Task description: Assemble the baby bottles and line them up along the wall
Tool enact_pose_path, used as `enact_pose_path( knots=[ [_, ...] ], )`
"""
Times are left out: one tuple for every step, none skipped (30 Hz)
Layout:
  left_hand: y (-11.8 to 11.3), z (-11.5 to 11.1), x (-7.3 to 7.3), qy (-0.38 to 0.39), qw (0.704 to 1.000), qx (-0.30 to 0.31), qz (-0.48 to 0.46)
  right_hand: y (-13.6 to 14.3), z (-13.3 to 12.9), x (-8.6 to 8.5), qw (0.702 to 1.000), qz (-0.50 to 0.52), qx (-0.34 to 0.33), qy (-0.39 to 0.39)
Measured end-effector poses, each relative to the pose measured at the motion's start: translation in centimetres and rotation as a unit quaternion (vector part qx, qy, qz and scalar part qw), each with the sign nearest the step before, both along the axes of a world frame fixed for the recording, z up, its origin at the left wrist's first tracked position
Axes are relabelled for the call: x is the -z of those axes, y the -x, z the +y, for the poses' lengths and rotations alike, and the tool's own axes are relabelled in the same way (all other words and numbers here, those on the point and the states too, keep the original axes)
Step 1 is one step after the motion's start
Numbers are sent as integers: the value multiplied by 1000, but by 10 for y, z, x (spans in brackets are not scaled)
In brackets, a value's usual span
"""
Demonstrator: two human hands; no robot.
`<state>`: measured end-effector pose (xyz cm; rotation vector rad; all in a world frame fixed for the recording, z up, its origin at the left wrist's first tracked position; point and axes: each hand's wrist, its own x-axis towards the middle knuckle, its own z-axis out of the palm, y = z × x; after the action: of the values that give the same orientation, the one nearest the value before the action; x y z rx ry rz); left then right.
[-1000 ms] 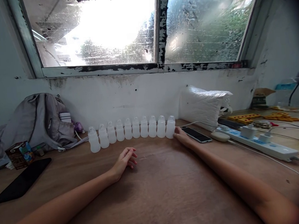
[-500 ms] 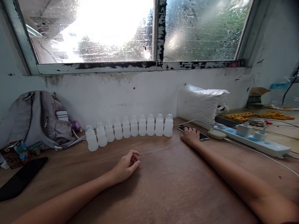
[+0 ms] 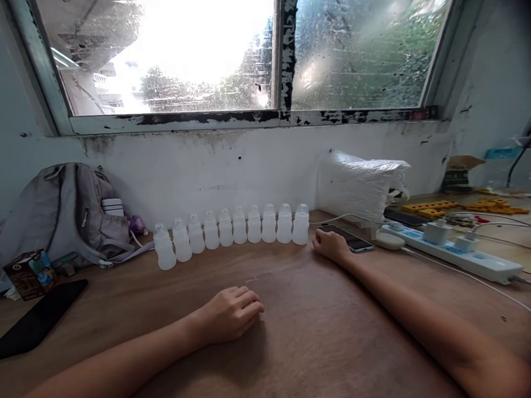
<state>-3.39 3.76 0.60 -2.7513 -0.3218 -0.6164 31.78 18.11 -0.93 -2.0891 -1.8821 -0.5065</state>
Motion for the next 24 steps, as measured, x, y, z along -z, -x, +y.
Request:
enact_pose_path(
  knots=[
    [0,-2,-1,-30,999,21,14,0,-1,0,1000,-1,-10,-5],
    [0,-5,-3,-61,997,46,30,0,-2,0,1000,-3,-20,-12],
    [0,-8,-6,-91,992,71,46,1,-3,0,999,-4,-30,-20],
    [0,-11,-9,-116,987,91,58,2,-5,-1,999,-6,-41,-29],
    [1,-13,-13,-134,984,101,62,4,-7,-1,998,-7,-54,-38],
    [2,-14,-19,-149,982,102,58,7,-10,-2,996,-8,-70,-47],
    [4,-13,-25,-161,981,98,49,11,-14,-2,994,-9,-90,-54],
    [7,-11,-33,-171,980,91,36,17,-18,-1,992,-9,-113,-58],
    [11,-7,-42,-178,981,77,20,23,-24,-1,988,-9,-141,-60],
    [16,-1,-52,-183,981,58,3,30,-30,-1,983,-9,-171,-60],
    [23,5,-62,-184,982,27,-14,39,-36,0,978,-9,-201,-57],
    [31,12,-73,-177,983,-24,-33,48,-44,1,972,-10,-231,-51],
    [42,20,-84,-168,979,-97,-65,57,-51,1,965,-9,-258,-45],
    [54,28,-94,-148,963,-202,-97,66,-58,2,958,-8,-283,-38],
    [68,36,-102,-127,937,-300,-128,74,-64,2,951,-3,-309,-32],
    [83,44,-108,-98,908,-380,-145,82,-69,1,941,7,-338,-24],
    [99,53,-112,-61,883,-440,-151,89,-73,1,934,13,-357,-18],
    [114,61,-114,-17,864,-479,-156,95,-76,0,929,18,-370,-13],
    [128,69,-113,31,851,-499,-161,99,-77,0,925,23,-379,-9],
    [140,77,-110,75,837,-510,-183,101,-77,-1,924,27,-381,-6],
    [149,84,-105,124,827,-506,-210,102,-77,-1,925,33,-379,-5],
    [156,89,-99,178,819,-487,-247,102,-75,-1,926,40,-376,-4],
    [160,94,-92,232,807,-456,-296,101,-74,-1,927,46,-372,-4],
    [163,98,-85,275,792,-416,-352,100,-72,0,929,51,-367,-5]
  ],
)
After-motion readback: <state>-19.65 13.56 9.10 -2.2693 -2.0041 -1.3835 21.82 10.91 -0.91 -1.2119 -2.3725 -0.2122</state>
